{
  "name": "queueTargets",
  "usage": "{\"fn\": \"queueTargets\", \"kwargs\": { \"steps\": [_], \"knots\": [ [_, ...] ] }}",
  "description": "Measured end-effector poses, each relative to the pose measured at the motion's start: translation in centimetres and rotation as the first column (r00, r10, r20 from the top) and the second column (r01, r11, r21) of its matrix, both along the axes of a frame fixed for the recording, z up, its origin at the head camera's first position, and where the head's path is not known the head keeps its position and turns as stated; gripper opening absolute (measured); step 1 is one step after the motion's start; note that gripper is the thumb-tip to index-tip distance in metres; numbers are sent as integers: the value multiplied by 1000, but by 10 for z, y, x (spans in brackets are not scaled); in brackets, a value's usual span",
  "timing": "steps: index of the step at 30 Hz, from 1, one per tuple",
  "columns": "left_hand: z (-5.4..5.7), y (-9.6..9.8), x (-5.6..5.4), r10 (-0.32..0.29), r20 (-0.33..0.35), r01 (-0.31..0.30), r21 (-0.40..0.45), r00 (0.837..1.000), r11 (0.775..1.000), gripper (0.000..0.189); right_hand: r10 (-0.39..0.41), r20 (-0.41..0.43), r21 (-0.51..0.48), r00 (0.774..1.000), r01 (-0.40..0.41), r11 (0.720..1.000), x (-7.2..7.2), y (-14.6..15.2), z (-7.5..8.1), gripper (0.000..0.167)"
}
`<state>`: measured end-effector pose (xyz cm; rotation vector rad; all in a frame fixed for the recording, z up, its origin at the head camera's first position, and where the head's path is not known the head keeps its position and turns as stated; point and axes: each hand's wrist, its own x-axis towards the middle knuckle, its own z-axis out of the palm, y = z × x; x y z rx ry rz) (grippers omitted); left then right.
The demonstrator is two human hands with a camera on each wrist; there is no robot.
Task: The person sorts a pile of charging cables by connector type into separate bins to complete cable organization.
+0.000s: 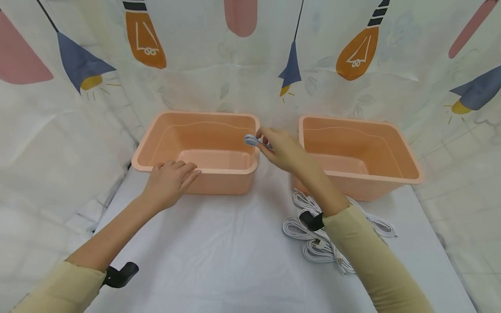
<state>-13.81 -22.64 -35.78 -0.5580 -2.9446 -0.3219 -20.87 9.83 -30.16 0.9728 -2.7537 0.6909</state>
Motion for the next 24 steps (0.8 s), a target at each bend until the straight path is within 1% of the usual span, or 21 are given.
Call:
{"fn": "queueTargets", "kwargs": {
  "steps": [3,8,15,21,24],
  "knots": [
    [3,1,-1,-6,27,6,9,1000,1000,39,4,4,7,1000,-4,1000,-3,-3,1,18],
    [6,1,1,-9,45,8,21,999,1000,41,8,24,12,1000,-8,1000,-10,-9,2,17],
    [10,2,1,11,86,-15,50,996,999,46,20,83,1,996,-20,1000,-18,-21,3,17],
    [8,3,2,23,77,-28,74,997,997,46,2,165,1,986,-2,1000,-25,-31,4,20],
    [8,4,2,29,73,-35,82,997,996,46,-3,184,-2,983,3,1000,-27,-36,5,21]
  ]
}}
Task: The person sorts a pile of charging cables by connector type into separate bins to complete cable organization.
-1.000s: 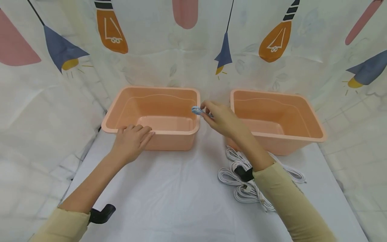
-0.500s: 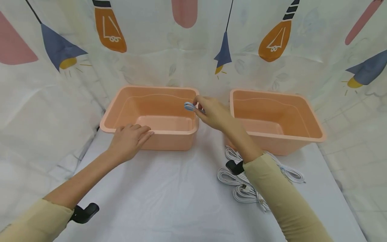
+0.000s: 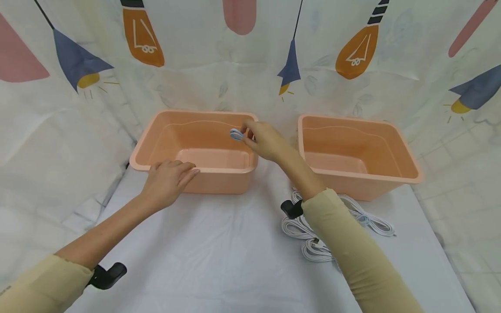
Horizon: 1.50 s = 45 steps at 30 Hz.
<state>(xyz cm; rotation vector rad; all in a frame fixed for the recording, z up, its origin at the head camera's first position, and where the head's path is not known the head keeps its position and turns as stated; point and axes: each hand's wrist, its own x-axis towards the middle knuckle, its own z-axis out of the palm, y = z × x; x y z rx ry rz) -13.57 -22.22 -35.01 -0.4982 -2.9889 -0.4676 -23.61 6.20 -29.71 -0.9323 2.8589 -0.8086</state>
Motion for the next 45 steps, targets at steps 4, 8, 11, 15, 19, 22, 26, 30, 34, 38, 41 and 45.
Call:
{"fn": "queueTargets", "kwargs": {
  "steps": [4,8,11,15,19,22,26,30,34,38,41,45],
  "knots": [
    [1,0,0,8,2,-8,3,1000,1000,47,2,16,3,1000,-2,1000,-3,-7,2,22],
    [1,0,0,15,2,-15,-2,1000,1000,47,12,33,-2,999,-12,1000,-6,-14,5,21],
    [1,0,0,19,-1,-19,-8,1000,1000,47,23,24,-8,999,-22,1000,-9,-19,6,20],
    [2,0,0,18,-1,-18,-12,1000,1000,47,31,-10,-2,999,-31,1000,-13,-27,7,20],
    [2,0,0,17,-1,-17,-12,1000,1000,47,32,-4,4,999,-32,999,-16,-33,10,20],
    [2,0,0,17,-2,-17,-13,1000,1000,47,27,10,-4,1000,-27,1000,-16,-36,12,20],
    [2,1,0,15,-5,-15,-14,1000,1000,47,34,0,-15,999,-34,999,-14,-36,13,23],
    [1,1,1,14,-14,-15,-17,1000,1000,46,39,-14,-5,999,-39,999,-9,-30,10,25],
    [1,1,1,12,-23,-13,-18,1000,1000,45,8,-12,10,1000,-8,1000,2,-17,8,28],
    [1,0,1,10,-19,-11,-20,1000,1000,44,-19,-10,3,1000,19,1000,16,-1,8,29],
    [0,0,1,8,-16,-8,-20,1000,1000,43,-30,-26,-1,999,30,1000,26,13,7,29],
    [0,0,0,2,-13,-2,-12,1000,1000,42,-55,-63,15,997,56,998,40,31,3,31]
  ]
}}
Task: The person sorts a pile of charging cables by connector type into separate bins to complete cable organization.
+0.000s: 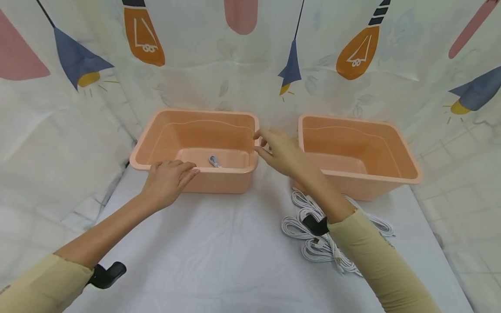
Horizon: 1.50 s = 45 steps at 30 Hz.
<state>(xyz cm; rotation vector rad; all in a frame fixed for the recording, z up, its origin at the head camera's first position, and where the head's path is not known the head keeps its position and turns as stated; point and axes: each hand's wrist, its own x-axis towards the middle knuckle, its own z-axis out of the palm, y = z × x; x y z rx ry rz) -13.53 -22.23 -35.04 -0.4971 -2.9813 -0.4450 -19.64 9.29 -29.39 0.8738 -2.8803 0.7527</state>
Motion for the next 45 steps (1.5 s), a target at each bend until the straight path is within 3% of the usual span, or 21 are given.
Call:
{"fn": "queueTargets", "kwargs": {
  "steps": [11,19,32,45],
  "knots": [
    [1,0,-1,-9,12,9,1,1000,1000,42,-82,-16,2,996,82,997,32,45,-15,32],
    [1,3,4,15,0,-15,-5,1000,1000,42,-78,-39,-33,996,76,997,52,74,-30,29],
    [-7,8,12,33,-128,-31,20,991,999,35,-107,-21,-60,994,105,993,77,110,-47,27],
    [-16,12,8,120,-188,-96,135,975,986,27,-102,-220,-67,970,90,994,97,152,-78,35]
  ]
}}
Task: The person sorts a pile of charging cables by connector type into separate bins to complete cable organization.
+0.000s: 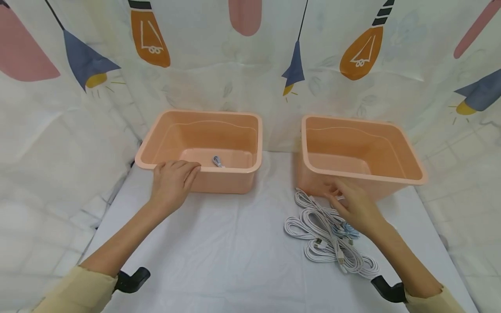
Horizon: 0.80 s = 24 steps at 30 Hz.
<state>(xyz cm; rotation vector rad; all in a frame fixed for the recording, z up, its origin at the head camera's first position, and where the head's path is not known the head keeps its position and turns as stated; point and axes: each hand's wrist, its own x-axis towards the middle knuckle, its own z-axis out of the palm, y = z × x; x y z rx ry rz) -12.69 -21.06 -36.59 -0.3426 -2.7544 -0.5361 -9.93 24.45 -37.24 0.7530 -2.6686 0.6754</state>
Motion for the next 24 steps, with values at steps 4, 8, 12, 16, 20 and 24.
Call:
{"fn": "queueTargets", "kwargs": {
  "steps": [4,8,12,16,20,24],
  "knots": [
    [-2,1,-1,20,1,-20,33,1000,999,28,-15,-23,12,1000,15,1000,5,10,-6,38],
    [-3,2,-2,44,3,-44,60,999,997,29,-37,-24,27,999,37,999,9,21,-14,35],
    [-4,4,-2,64,-6,-63,75,998,995,28,-62,-14,39,998,62,997,13,29,-21,30],
    [-6,6,-2,72,-17,-70,80,997,994,28,-79,-14,50,997,79,996,17,37,-28,33],
    [-7,7,-2,75,-25,-72,94,997,993,28,-77,-14,63,997,78,995,20,46,-36,36],
    [-9,7,-1,81,-32,-77,101,996,992,28,-63,-1,80,998,63,995,24,56,-46,36]
  ]
}}
